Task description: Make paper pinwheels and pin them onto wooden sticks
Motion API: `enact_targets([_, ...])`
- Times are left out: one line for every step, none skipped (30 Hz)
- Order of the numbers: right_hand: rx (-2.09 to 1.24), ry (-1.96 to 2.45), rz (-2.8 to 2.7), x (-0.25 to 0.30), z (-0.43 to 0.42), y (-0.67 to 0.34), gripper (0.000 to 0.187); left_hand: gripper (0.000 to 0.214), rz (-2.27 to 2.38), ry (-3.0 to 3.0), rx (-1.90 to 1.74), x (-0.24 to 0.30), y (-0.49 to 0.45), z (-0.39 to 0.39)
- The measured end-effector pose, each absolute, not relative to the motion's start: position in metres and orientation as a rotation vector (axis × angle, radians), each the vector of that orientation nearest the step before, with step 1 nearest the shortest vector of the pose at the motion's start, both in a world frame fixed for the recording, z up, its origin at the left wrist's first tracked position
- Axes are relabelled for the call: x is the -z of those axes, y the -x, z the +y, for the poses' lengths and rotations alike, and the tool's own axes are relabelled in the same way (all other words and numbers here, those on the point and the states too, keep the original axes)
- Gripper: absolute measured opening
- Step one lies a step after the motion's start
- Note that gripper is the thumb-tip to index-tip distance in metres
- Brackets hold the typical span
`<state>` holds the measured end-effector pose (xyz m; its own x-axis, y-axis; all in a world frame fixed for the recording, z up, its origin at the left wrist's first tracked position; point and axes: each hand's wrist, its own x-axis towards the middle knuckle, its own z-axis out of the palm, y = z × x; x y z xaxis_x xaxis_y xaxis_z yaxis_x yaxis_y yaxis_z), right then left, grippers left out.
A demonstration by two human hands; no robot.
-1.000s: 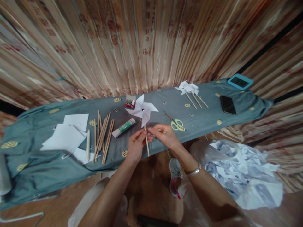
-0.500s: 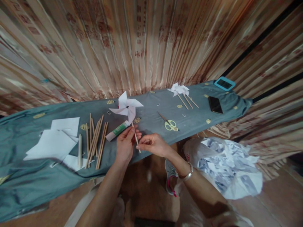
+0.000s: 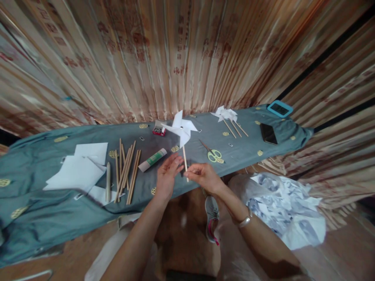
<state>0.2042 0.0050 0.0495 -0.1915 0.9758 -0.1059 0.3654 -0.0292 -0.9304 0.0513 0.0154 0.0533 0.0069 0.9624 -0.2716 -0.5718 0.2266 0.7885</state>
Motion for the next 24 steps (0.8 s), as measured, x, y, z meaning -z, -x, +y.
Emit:
enact_targets([-1.161,1.466,-1.632,-0.052,0.010,-0.215,0.031,0.041,0.927,-0.552,-1.287,-0.053,-0.052,0.014])
enact_targets([-1.080,1.509,-1.665,-0.056,0.016,-0.227,0.030,0.041,0.933,-0.563,-1.273,-0.052,-0.053,0.013])
enact_targets([-0.976,1.586,-1.700,-0.060,0.022,-0.241,0.030,0.040,0.938,-0.569,-1.259,-0.051,-0.053,0.012])
enact_targets([-0.859,1.691,-1.744,-0.065,0.030,-0.255,0.028,0.041,0.941,-0.571,-1.243,-0.050,-0.054,0.011])
enact_targets([-0.755,1.815,-1.802,-0.070,0.038,-0.269,0.027,0.041,0.943,-0.571,-1.231,-0.048,-0.056,0.011])
enact_targets([-0.639,1.962,-1.877,-0.076,0.047,-0.282,0.027,0.042,0.943,-0.570,-1.222,-0.047,-0.057,0.010])
enact_targets([-0.489,2.127,-1.969,-0.080,0.056,-0.295,0.028,0.042,0.943,-0.571,-1.213,-0.045,-0.058,0.009])
enact_targets([-0.322,2.284,-2.060,-0.085,0.064,-0.307,0.029,0.042,0.944,-0.573,-1.203,-0.044,-0.060,0.008])
enact_targets([-0.248,2.360,-2.071,-0.088,0.073,-0.318,0.028,0.042,0.945,-0.577,-1.193,-0.043,-0.061,0.007])
enact_targets([-0.203,2.412,-2.072,-0.090,0.081,-0.328,0.027,0.041,0.948,-0.581,-1.182,-0.042,-0.063,0.006])
enact_targets([-0.160,2.467,-2.070,-0.090,0.089,-0.337,0.028,0.040,0.952,-0.588,-1.171,-0.041,-0.064,0.005])
enact_targets([-0.121,2.511,-2.074,-0.090,0.097,-0.345,0.028,0.040,0.956,-0.596,-1.161,-0.040,-0.065,0.004])
enact_targets([-0.086,2.555,-2.075,-0.088,0.104,-0.351,0.029,0.039,0.961,-0.605,-1.158,-0.040,-0.066,0.004])
enact_targets([-0.058,2.594,-2.078,-0.086,0.111,-0.357,0.029,0.038,0.964,-0.615,-1.155,-0.039,-0.066,0.003])
enact_targets([-0.034,2.632,-2.079,-0.084,0.118,-0.362,0.028,0.038,0.967,-0.623,-1.152,-0.038,-0.067,0.003])
enact_targets([-0.012,2.664,-2.083,-0.082,0.124,-0.366,0.028,0.037,0.969,-0.626,-1.151,-0.037,-0.067,0.002])
enact_targets([0.011,2.686,-2.090,-0.079,0.130,-0.369,0.029,0.037,0.971,-0.623,-1.150,-0.037,-0.068,0.002])
enact_targets([0.034,2.703,-2.097,-0.077,0.136,-0.372,0.029,0.036,0.972,-0.616,-1.149,-0.037,-0.068,0.002])
enact_targets([0.055,2.713,-2.106,-0.075,0.141,-0.374,0.030,0.035,0.972,-0.606,-1.147,-0.036,-0.067,0.003])
enact_targets([0.076,2.718,-2.116,-0.073,0.146,-0.376,0.032,0.035,0.973,-0.594,-1.147,-0.036,-0.067,0.003])
enact_targets([0.094,2.720,-2.128,-0.071,0.150,-0.378,0.033,0.035,0.975,-0.583,-1.150,-0.036,-0.067,0.003])
enact_targets([0.109,2.719,-2.139,-0.070,0.154,-0.379,0.034,0.035,0.978,-0.574,-1.154,-0.036,-0.067,0.004])
enact_targets([0.123,2.717,-2.150,-0.068,0.157,-0.381,0.035,0.035,0.981,-0.567,-1.157,-0.035,-0.066,0.004])
enact_targets([0.135,2.715,-2.160,-0.067,0.160,-0.382,0.035,0.035,0.983,-0.566,-1.158,-0.035,-0.066,0.004])
